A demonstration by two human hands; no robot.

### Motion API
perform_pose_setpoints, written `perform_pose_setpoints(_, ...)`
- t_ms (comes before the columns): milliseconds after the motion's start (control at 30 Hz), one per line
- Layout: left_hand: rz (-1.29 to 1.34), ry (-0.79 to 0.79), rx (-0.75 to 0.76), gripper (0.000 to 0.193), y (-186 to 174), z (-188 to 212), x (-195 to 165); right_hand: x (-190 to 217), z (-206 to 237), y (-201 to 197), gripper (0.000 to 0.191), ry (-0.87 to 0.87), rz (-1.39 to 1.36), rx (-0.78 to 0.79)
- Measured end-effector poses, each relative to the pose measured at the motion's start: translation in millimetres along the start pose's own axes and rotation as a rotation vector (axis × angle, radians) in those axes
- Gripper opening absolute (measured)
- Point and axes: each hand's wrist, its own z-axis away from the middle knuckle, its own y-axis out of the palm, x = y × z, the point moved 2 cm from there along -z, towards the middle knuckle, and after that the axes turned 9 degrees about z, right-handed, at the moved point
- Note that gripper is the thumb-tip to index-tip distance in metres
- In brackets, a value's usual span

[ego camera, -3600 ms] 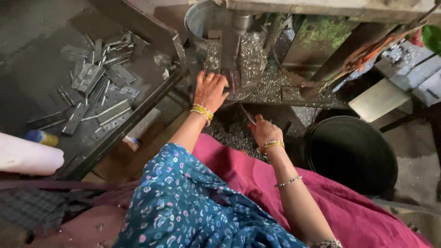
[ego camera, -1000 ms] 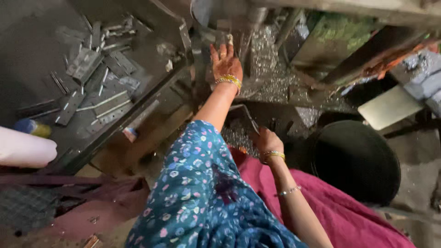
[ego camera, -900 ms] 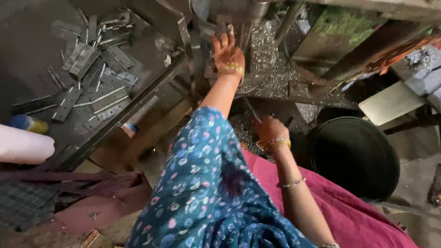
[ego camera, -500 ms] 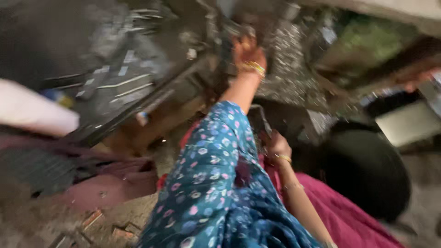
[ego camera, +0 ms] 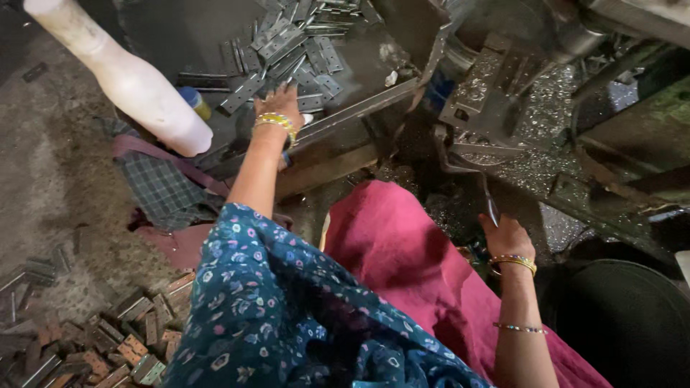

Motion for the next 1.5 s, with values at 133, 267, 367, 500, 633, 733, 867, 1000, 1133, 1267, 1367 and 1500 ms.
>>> perform_pose_setpoints(133,0.120,0.039,-0.093,0.076,-5.8,-9.6,15.0,-0.2,-1.3,0.4,0.067,-0.024,0.036,-0.034)
perform_pose_setpoints(267,0.123,-0.039,-0.236,0.052,-2.7,-23.6,-4.6,2.5,1.0,-4.9,0.065,-0.009,-0.006,-0.005)
perform_pose_setpoints(367,0.162,-0.051,-0.230,0.035,4.5,-29.3,-22.1,7.2,5.7,-9.6,0.063,-0.010,-0.022,-0.021)
perform_pose_setpoints(500,0.066,0.075,-0.374,0.007,9.0,-35.5,-51.9,12.6,11.5,-12.3,0.063,0.006,-0.024,-0.025)
perform_pose_setpoints(633,0.233,0.197,-0.304,0.015,18.7,-48.9,-117.2,15.5,11.2,-12.5,0.064,-0.035,-0.023,-0.041)
perform_pose_setpoints(733,0.615,0.345,-0.204,0.019,41.3,-46.4,-202.3,15.5,11.7,-11.4,0.061,-0.025,-0.042,-0.037)
perform_pose_setpoints(867,0.817,0.423,-0.312,0.028,83.1,-16.4,-313.3,15.6,19.7,-3.2,0.055,0.016,-0.154,-0.010)
perform_pose_setpoints(1000,0.429,0.438,-0.138,0.031,113.6,9.7,-355.3,22.4,32.5,-12.4,0.054,0.031,-0.125,-0.022)
perform_pose_setpoints(1133,0.151,0.441,-0.032,0.043,129.2,20.8,-357.0,25.0,26.7,-40.7,0.054,0.084,-0.089,0.047)
perform_pose_setpoints(1267,0.026,0.396,0.142,0.034,141.5,15.5,-360.2,22.3,12.0,-59.1,0.055,0.020,0.036,-0.015)
perform_pose_setpoints(1367,0.074,0.437,-0.115,0.046,140.7,8.8,-365.9,21.0,15.6,-44.7,0.053,0.048,0.007,0.007)
perform_pose_setpoints(1500,0.157,0.464,-0.167,0.047,142.4,6.4,-363.0,25.3,31.9,-14.5,0.052,0.087,-0.184,-0.033)
